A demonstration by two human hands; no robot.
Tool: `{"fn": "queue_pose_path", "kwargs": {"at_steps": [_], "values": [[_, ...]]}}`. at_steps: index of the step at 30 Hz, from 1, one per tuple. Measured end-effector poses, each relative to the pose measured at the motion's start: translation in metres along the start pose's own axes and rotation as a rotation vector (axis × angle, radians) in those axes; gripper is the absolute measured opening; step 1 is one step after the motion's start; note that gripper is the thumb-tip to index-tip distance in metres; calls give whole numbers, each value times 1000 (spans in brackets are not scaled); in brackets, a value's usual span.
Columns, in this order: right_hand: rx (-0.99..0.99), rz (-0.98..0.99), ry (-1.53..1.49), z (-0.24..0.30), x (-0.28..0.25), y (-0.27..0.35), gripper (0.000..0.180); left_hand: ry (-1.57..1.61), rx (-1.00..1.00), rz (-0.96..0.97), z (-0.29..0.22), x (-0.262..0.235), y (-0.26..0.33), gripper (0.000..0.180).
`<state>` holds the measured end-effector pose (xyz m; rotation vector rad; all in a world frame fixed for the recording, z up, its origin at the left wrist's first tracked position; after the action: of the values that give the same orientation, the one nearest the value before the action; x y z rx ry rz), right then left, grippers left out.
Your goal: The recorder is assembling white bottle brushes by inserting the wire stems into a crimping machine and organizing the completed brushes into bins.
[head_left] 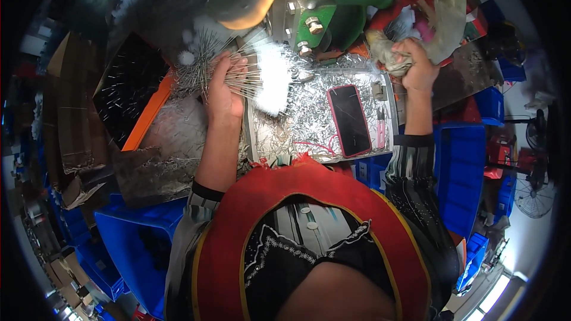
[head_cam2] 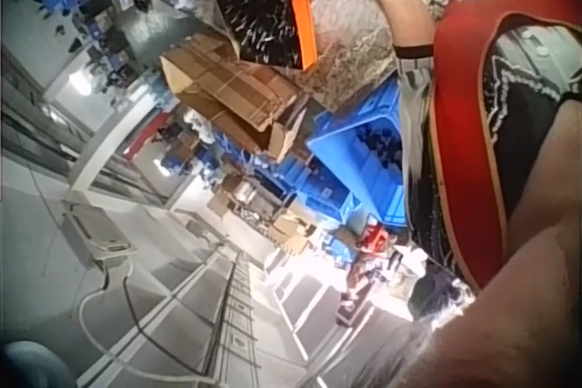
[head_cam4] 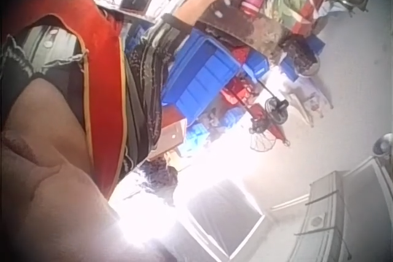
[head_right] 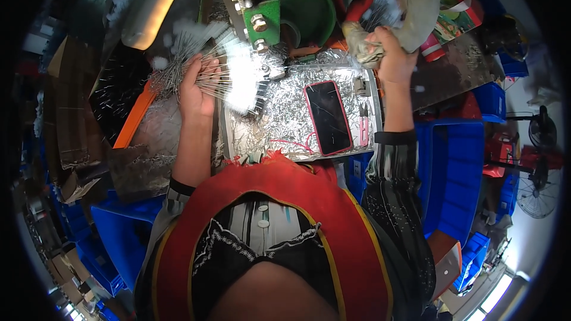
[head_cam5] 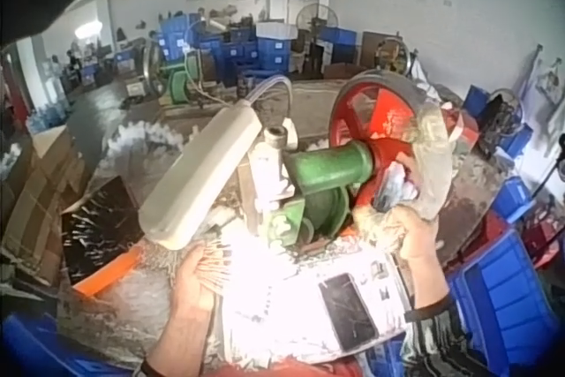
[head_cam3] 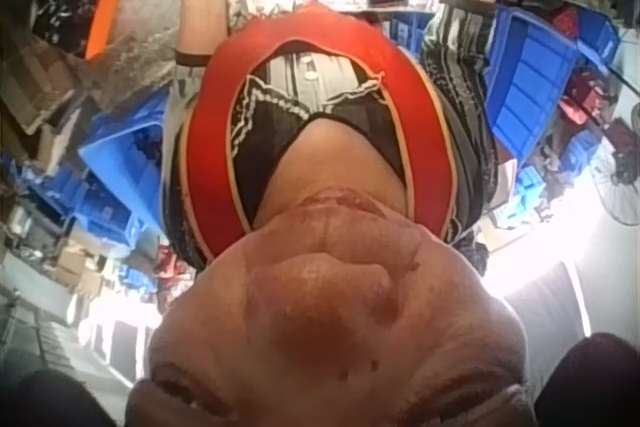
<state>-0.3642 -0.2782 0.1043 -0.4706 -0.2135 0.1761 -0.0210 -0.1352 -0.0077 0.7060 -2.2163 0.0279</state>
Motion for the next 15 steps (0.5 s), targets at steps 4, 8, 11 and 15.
{"fn": "queue_pose_path", "kwargs": {"at_steps": [4,8,11,15], "values": [[272,-140,46,19,-3,-9,11,35,23,-18,-4,-7,6,19],[343,-94,121,33,2,-16,11,49,46,-65,-5,-6,8,20],[378,-126,107,29,-7,-16,12,47,38,-69,-4,-4,8,21],[434,-111,98,29,-4,-19,12,51,45,-84,-6,-5,7,22]]}}
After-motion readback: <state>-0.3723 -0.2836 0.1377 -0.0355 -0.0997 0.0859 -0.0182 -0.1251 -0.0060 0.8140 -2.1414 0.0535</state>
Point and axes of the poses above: each hand's wrist, its own y-axis away from the middle knuckle, its own x-axis out of the palm, z = x × y, the point moved 8 cm from there along -y, towards the middle knuckle, and after that the axes turned 5 degrees about z, right-handed, at the moved point
